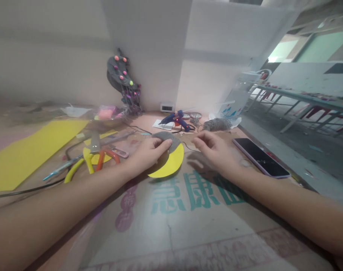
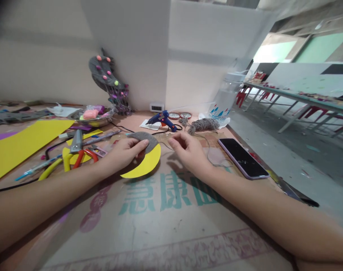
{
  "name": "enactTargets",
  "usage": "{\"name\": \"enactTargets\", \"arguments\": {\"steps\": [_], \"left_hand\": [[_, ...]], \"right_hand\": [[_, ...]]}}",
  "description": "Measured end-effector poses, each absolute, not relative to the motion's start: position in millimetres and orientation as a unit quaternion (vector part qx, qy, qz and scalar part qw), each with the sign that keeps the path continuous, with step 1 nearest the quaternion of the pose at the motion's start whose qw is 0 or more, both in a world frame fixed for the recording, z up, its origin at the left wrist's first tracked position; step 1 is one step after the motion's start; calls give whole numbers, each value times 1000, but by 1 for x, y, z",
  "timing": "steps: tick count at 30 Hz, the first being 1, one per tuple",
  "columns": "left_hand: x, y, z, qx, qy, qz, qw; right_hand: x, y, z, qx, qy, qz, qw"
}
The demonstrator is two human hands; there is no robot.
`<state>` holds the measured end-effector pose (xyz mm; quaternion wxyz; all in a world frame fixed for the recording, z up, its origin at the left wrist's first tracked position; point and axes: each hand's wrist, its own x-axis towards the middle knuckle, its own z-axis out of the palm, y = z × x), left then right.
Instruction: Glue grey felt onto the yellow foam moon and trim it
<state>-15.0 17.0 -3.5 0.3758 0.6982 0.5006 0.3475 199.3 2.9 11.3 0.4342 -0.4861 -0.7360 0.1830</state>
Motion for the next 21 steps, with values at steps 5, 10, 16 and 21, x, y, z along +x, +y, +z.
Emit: {"name": "enactTargets", "arguments": {"steps": [5,10,16,21], "left_hand": [[-16,19,-7,692,485,377,379],[-14,18,-5,696,485,364,385],[-14,14,3,751,448,331,354],[-15,15,2,719,485,324,377]], "right_hand": [[192,-1,5,-473,-729,353,347],[189,-2,-1,-458,-709,419,335],[188,-2,-2,-459,-725,389,335],[189,-3,-2,-445,-758,356,316]]}}
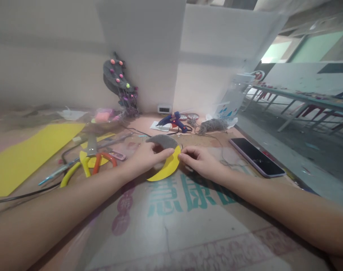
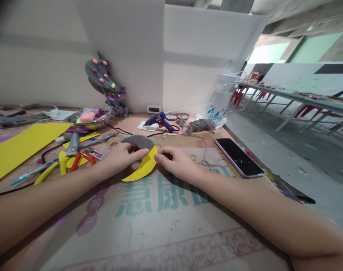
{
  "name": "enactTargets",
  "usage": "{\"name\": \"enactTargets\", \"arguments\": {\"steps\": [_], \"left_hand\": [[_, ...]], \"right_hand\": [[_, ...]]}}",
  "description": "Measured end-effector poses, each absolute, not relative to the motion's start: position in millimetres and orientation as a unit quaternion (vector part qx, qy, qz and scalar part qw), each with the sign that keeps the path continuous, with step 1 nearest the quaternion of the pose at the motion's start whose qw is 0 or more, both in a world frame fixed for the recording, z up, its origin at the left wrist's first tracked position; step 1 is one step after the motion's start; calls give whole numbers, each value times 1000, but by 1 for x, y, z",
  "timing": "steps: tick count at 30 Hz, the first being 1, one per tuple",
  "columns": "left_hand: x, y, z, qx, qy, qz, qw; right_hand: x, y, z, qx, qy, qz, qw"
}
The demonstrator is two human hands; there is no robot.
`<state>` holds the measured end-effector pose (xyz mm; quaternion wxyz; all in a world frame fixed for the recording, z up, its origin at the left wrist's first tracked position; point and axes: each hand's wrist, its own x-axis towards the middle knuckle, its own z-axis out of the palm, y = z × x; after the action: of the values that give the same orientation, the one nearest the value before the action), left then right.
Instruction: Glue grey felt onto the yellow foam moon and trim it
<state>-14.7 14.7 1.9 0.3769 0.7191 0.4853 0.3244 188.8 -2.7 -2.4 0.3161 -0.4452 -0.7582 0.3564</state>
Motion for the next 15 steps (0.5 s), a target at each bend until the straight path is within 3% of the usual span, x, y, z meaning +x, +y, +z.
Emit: {"name": "enactTargets", "arguments": {"steps": [9,15], "left_hand": [[-14,13,2,719,485,330,373],[-15,16,0,706,475,365,378]], "right_hand": [[187,-3,1,-429,-796,310,293],[188,-3,-1,-441,-766,356,303]]}}
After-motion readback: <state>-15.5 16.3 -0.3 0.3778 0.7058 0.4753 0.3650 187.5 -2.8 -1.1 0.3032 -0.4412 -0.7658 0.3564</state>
